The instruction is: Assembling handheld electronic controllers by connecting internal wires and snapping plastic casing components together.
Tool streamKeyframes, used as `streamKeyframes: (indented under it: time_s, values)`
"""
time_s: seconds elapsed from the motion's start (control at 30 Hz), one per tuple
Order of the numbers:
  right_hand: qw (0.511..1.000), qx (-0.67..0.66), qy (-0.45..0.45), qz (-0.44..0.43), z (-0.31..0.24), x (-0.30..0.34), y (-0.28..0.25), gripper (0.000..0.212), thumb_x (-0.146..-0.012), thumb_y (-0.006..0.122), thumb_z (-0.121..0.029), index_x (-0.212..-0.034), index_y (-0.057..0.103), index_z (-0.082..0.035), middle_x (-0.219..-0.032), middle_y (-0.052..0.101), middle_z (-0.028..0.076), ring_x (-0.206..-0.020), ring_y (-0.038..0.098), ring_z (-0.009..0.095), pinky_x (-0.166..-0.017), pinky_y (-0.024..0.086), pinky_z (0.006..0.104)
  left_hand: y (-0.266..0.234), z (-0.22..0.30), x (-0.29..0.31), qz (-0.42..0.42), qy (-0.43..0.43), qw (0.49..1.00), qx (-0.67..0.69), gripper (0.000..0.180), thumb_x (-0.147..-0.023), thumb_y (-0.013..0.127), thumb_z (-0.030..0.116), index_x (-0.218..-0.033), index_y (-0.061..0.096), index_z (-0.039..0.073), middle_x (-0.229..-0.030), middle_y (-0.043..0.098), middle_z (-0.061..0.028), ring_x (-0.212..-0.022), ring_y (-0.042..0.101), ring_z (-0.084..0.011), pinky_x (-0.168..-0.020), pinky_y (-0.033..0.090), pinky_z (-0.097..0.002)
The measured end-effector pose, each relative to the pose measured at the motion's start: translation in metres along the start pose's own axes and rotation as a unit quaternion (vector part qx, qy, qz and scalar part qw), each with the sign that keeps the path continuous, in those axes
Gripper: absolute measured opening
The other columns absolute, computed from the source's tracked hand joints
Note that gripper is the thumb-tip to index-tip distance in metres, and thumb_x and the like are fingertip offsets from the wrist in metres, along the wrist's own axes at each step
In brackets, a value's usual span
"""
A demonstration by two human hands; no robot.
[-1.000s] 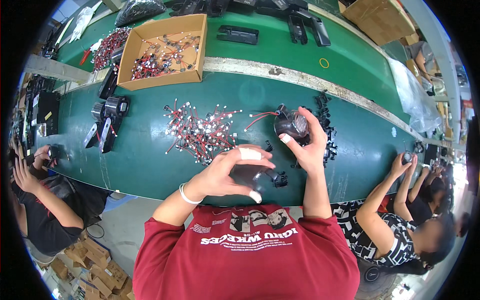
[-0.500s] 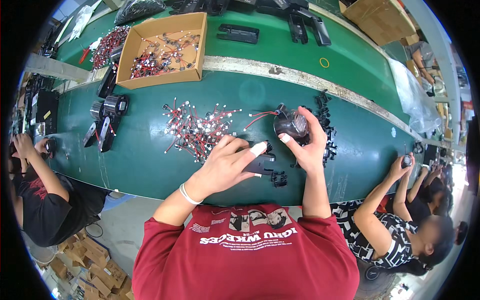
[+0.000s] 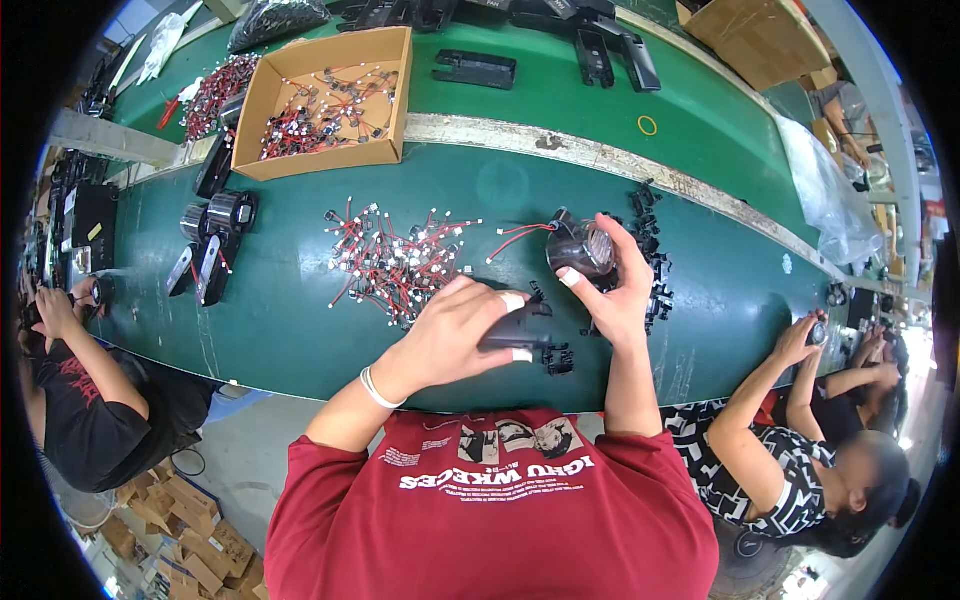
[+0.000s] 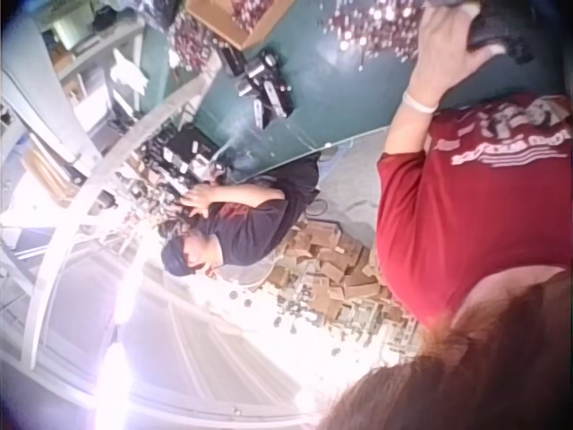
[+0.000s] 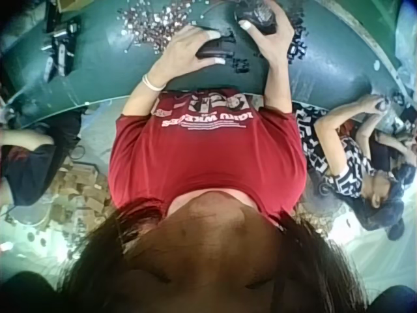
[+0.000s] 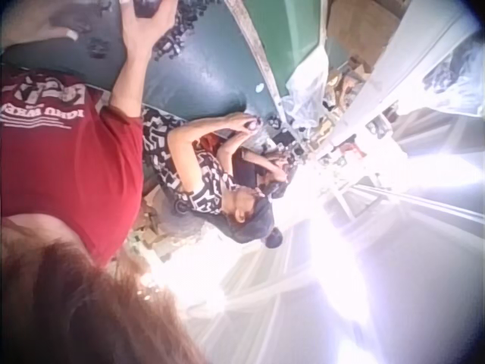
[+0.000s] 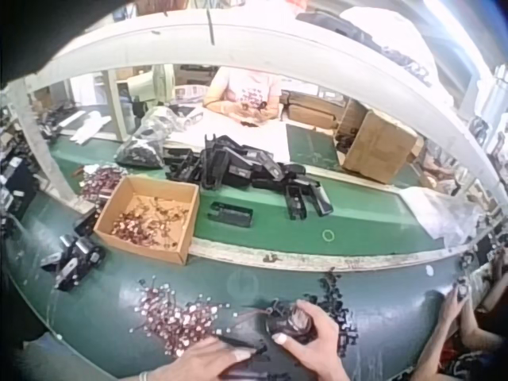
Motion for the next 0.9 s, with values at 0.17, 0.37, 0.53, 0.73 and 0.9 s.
streamKeyframes:
  time_s: [0.17,0.37,0.53,0.73,0.9]
  values:
    - [1.0,-0.003,0.003,-0.025,-0.001,0.001,0.002,0.07,-0.07,0.084,-0.01,-0.131,0.052,0.002,-0.114,0.063,0.014,-0.104,0.062,0.02,-0.093,0.049,0.0327,0.004,-0.028,0.014,0.044,-0.139,0.937,0.317,0.041,-0.085,0.074,0.016,-0.116,0.054,-0.001,-0.097,0.069,-0.0155,-0.085,0.07,-0.022,-0.076,0.053,-0.0304]
    - [1.0,-0.007,0.007,-0.027,-0.001,0.0,0.002,0.07,-0.07,0.084,-0.01,-0.131,0.052,0.003,-0.114,0.063,0.015,-0.104,0.062,0.02,-0.094,0.049,0.0327,-0.016,0.014,0.009,0.082,0.116,0.988,0.058,0.049,-0.065,0.078,0.009,-0.108,0.057,0.0,-0.098,0.069,-0.013,-0.074,0.068,-0.0271,-0.064,0.055,-0.0338]
    - [1.0,0.0,0.004,-0.027,-0.001,0.001,0.001,0.07,-0.07,0.084,-0.01,-0.131,0.052,0.003,-0.114,0.063,0.015,-0.105,0.062,0.02,-0.094,0.048,0.0326,-0.009,0.042,0.018,0.057,0.215,0.962,-0.158,0.025,-0.081,0.064,0.017,-0.092,0.062,-0.006,-0.1,0.069,-0.019,-0.08,0.068,-0.0297,-0.064,0.059,-0.0369]
    - [1.0,-0.021,-0.002,0.0,-0.004,0.0,-0.001,0.065,-0.066,0.086,-0.011,-0.125,0.058,-0.001,-0.111,0.066,0.013,-0.096,0.066,0.021,-0.086,0.053,0.0324,-0.011,0.062,0.025,0.059,0.31,0.925,-0.21,0.018,-0.088,0.047,0.005,-0.073,0.052,-0.002,-0.098,0.069,-0.0238,-0.081,0.069,-0.0328,-0.067,0.061,-0.0369]
    - [1.0,-0.009,0.0,0.0,-0.004,0.001,-0.002,0.065,-0.067,0.086,-0.011,-0.125,0.058,-0.002,-0.111,0.066,0.013,-0.096,0.066,0.021,-0.086,0.053,0.0324,-0.011,0.078,0.035,0.116,0.402,0.88,-0.223,0.018,-0.087,0.037,0.004,-0.07,0.038,0.004,-0.089,0.068,-0.0284,-0.072,0.069,-0.0336,-0.061,0.061,-0.0383]
Point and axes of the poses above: each hand's wrist, its own x-axis away from the middle knuckle, its own y-axis out of the palm, z = x × y, the point moved 9 cm from there along -x, towards the middle knuckle
